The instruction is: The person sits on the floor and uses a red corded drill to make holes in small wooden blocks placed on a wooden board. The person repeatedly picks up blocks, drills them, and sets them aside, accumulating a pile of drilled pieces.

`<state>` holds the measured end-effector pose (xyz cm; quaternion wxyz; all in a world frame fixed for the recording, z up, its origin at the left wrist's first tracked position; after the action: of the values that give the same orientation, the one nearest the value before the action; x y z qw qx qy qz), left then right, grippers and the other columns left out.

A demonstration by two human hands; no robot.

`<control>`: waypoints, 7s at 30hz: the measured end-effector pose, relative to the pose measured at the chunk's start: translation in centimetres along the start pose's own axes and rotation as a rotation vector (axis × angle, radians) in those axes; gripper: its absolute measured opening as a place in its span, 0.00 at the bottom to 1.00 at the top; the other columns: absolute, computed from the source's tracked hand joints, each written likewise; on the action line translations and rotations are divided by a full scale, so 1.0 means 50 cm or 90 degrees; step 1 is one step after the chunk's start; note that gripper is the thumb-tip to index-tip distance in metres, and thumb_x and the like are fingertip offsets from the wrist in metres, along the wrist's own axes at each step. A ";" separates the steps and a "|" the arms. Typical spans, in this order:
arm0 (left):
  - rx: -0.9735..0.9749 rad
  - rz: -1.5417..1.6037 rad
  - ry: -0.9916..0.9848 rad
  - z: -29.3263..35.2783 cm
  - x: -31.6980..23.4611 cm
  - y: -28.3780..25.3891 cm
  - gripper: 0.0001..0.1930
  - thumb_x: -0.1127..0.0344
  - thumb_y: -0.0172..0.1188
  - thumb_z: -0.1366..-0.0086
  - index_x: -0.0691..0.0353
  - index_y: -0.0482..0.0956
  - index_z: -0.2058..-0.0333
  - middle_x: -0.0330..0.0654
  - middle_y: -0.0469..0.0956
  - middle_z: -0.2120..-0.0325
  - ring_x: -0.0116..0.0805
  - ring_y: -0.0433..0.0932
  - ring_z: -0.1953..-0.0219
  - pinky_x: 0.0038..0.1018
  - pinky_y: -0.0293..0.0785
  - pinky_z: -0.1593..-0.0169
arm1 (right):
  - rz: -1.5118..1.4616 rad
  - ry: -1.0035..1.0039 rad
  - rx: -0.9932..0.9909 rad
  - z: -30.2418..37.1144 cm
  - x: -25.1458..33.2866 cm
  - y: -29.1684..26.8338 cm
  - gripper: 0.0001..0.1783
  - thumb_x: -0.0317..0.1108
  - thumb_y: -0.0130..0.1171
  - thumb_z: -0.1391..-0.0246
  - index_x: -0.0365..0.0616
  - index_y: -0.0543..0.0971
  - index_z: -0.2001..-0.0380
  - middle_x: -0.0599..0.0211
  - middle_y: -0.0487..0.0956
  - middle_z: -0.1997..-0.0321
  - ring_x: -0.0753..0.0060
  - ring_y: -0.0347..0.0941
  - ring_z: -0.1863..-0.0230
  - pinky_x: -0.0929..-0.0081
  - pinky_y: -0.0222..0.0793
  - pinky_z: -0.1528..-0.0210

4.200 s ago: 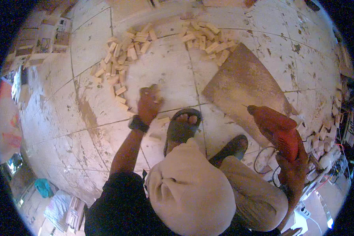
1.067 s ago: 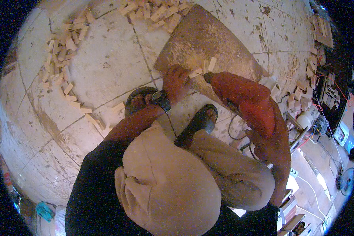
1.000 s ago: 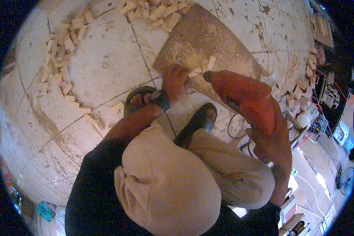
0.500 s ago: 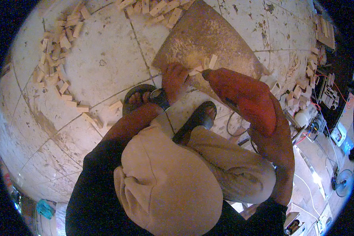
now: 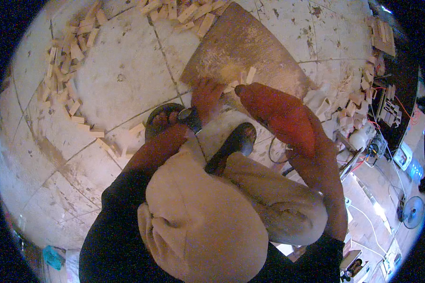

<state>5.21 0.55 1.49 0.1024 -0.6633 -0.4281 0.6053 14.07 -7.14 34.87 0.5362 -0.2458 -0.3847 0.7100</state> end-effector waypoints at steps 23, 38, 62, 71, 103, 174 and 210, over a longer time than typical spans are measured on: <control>-0.018 -0.026 -0.082 -0.028 0.001 -0.028 0.13 0.57 0.63 0.37 0.54 0.85 0.57 0.46 0.83 0.61 0.56 0.75 0.50 0.55 0.69 0.43 | -0.193 0.032 -0.033 0.035 -0.080 -0.004 0.47 0.28 0.70 0.56 0.45 0.66 0.30 0.53 0.80 0.40 0.59 0.78 0.39 0.61 0.72 0.36; -0.050 0.031 -0.075 -0.025 0.006 -0.025 0.12 0.57 0.65 0.37 0.56 0.84 0.59 0.47 0.82 0.61 0.55 0.76 0.54 0.53 0.70 0.47 | -0.141 0.058 0.011 0.011 -0.031 -0.020 0.43 0.24 0.65 0.55 0.44 0.68 0.31 0.55 0.80 0.40 0.58 0.78 0.40 0.62 0.70 0.35; -0.014 -0.021 -0.070 -0.029 0.015 -0.011 0.12 0.53 0.64 0.36 0.55 0.84 0.65 0.46 0.80 0.66 0.53 0.76 0.56 0.52 0.70 0.48 | -0.073 -0.009 -0.011 -0.031 0.033 0.005 0.43 0.24 0.63 0.51 0.48 0.65 0.29 0.52 0.81 0.42 0.52 0.79 0.41 0.57 0.73 0.38; 0.056 -0.047 -0.087 -0.044 -0.005 -0.019 0.14 0.53 0.63 0.37 0.57 0.83 0.63 0.46 0.80 0.60 0.51 0.75 0.52 0.50 0.69 0.45 | -0.032 0.129 -0.101 0.038 -0.081 -0.029 0.39 0.25 0.63 0.51 0.48 0.70 0.33 0.58 0.82 0.44 0.60 0.81 0.48 0.60 0.77 0.47; 0.272 0.046 0.228 -0.177 -0.017 0.026 0.16 0.65 0.60 0.37 0.56 0.81 0.51 0.49 0.81 0.52 0.49 0.78 0.47 0.47 0.75 0.44 | -0.297 0.144 -0.087 0.080 -0.169 0.002 0.47 0.27 0.69 0.55 0.44 0.65 0.29 0.51 0.81 0.40 0.56 0.79 0.40 0.62 0.74 0.38; -0.056 0.052 0.001 -0.028 0.022 -0.030 0.19 0.66 0.70 0.47 0.55 0.84 0.54 0.45 0.82 0.63 0.49 0.79 0.58 0.45 0.77 0.54 | 0.034 -0.104 0.063 -0.010 -0.020 0.020 0.44 0.27 0.65 0.48 0.55 0.61 0.29 0.43 0.85 0.57 0.37 0.83 0.56 0.49 0.80 0.56; 0.026 0.055 -0.074 -0.053 -0.008 -0.036 0.13 0.61 0.64 0.37 0.60 0.85 0.58 0.49 0.84 0.62 0.55 0.77 0.55 0.47 0.72 0.45 | -0.168 0.067 -0.037 0.039 -0.084 -0.008 0.48 0.24 0.69 0.59 0.44 0.66 0.29 0.52 0.80 0.39 0.58 0.78 0.39 0.61 0.72 0.36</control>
<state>6.80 2.35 3.61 0.0642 -0.6426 -0.3919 0.6553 14.10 -11.66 36.06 0.6374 -0.2453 -0.4051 0.6078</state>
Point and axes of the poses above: each hand's wrist, its own z-axis away from the middle knuckle, its own y-axis out of the palm, x = y × z, the point moved 5 cm from there along -z, towards the middle knuckle
